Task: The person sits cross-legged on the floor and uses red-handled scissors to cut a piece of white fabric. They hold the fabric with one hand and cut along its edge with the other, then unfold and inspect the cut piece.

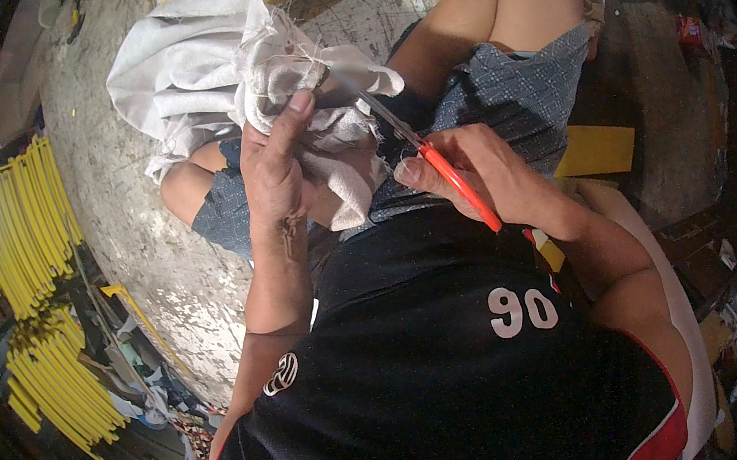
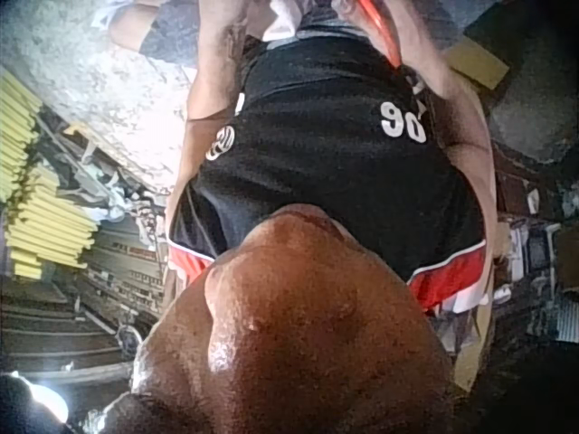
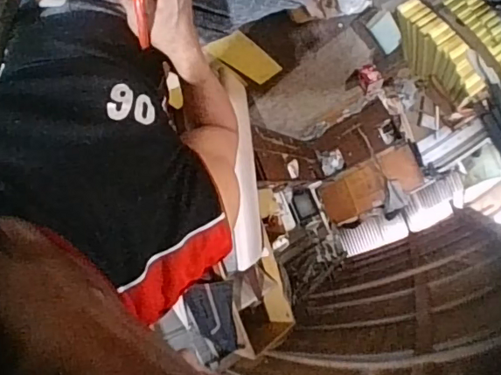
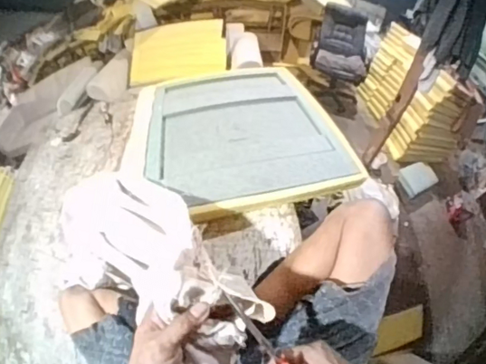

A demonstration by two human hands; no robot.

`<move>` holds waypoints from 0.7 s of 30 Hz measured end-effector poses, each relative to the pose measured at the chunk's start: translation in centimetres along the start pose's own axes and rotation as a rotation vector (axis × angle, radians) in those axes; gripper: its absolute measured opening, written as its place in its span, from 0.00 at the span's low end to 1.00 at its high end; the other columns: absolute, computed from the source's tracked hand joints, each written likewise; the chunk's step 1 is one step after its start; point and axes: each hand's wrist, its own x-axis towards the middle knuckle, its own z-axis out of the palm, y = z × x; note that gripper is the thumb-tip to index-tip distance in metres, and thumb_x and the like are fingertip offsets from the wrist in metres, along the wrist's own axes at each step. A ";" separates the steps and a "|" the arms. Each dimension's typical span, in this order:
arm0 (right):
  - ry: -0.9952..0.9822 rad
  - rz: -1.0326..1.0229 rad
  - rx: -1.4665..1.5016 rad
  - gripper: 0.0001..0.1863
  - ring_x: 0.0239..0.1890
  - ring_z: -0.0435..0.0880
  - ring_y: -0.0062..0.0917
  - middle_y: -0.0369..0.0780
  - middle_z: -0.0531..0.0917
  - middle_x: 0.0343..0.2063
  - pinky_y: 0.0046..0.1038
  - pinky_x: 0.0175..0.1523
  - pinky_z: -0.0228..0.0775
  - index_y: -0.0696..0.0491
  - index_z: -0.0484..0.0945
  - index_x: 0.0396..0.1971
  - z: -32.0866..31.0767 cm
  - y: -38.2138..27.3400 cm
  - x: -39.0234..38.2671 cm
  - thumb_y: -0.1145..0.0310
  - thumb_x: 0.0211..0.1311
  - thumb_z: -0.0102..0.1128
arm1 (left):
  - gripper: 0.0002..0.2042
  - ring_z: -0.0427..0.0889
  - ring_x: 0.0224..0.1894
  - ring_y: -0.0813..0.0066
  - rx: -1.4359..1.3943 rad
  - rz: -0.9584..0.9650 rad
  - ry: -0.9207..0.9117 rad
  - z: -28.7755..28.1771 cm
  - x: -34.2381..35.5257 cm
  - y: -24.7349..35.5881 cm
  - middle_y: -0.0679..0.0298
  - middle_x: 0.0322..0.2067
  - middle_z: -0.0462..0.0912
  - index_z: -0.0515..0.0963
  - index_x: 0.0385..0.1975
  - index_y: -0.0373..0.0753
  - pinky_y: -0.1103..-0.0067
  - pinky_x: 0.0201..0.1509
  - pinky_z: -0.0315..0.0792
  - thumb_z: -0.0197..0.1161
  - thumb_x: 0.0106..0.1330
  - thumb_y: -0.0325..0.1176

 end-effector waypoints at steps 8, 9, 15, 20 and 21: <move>-0.029 0.223 0.283 0.30 0.20 0.78 0.21 0.38 0.78 0.18 0.23 0.27 0.70 0.60 0.77 0.27 0.2 0.9 -0.7 0.43 0.69 0.53 | 0.13 0.86 0.39 0.68 -0.004 -0.016 -0.039 -0.4 0.1 -0.3 0.55 0.40 0.85 0.74 0.51 0.29 0.74 0.44 0.81 0.59 0.70 0.26; -0.050 0.231 0.295 0.34 0.18 0.77 0.20 0.37 0.76 0.16 0.23 0.26 0.69 0.60 0.77 0.24 0.0 0.8 -0.7 0.38 0.69 0.50 | 0.13 0.87 0.39 0.67 0.015 0.013 -0.049 -0.3 0.1 -0.4 0.54 0.40 0.85 0.73 0.51 0.29 0.73 0.43 0.82 0.59 0.70 0.26; 0.046 0.334 0.384 0.41 0.13 0.70 0.15 0.34 0.71 0.12 0.19 0.21 0.63 0.61 0.77 0.26 -2.8 0.1 -0.8 0.30 0.66 0.45 | 0.13 0.88 0.39 0.60 -0.126 0.055 0.041 -0.9 1.1 1.7 0.48 0.41 0.84 0.71 0.52 0.27 0.69 0.43 0.84 0.55 0.70 0.26; 0.433 0.005 0.062 0.25 0.31 0.77 0.17 0.35 0.79 0.31 0.20 0.38 0.71 0.59 0.79 0.47 -2.5 -1.6 2.7 0.53 0.59 0.70 | 0.11 0.87 0.38 0.67 0.123 0.022 -0.063 0.0 0.3 1.1 0.55 0.37 0.85 0.74 0.49 0.29 0.78 0.41 0.80 0.55 0.72 0.27; 0.489 -0.068 0.054 0.25 0.37 0.79 0.19 0.35 0.80 0.35 0.21 0.43 0.72 0.57 0.79 0.50 -2.2 -1.7 3.9 0.61 0.55 0.74 | 0.11 0.87 0.37 0.69 0.117 0.001 -0.075 0.4 0.3 0.9 0.56 0.37 0.86 0.74 0.49 0.29 0.79 0.40 0.79 0.56 0.72 0.27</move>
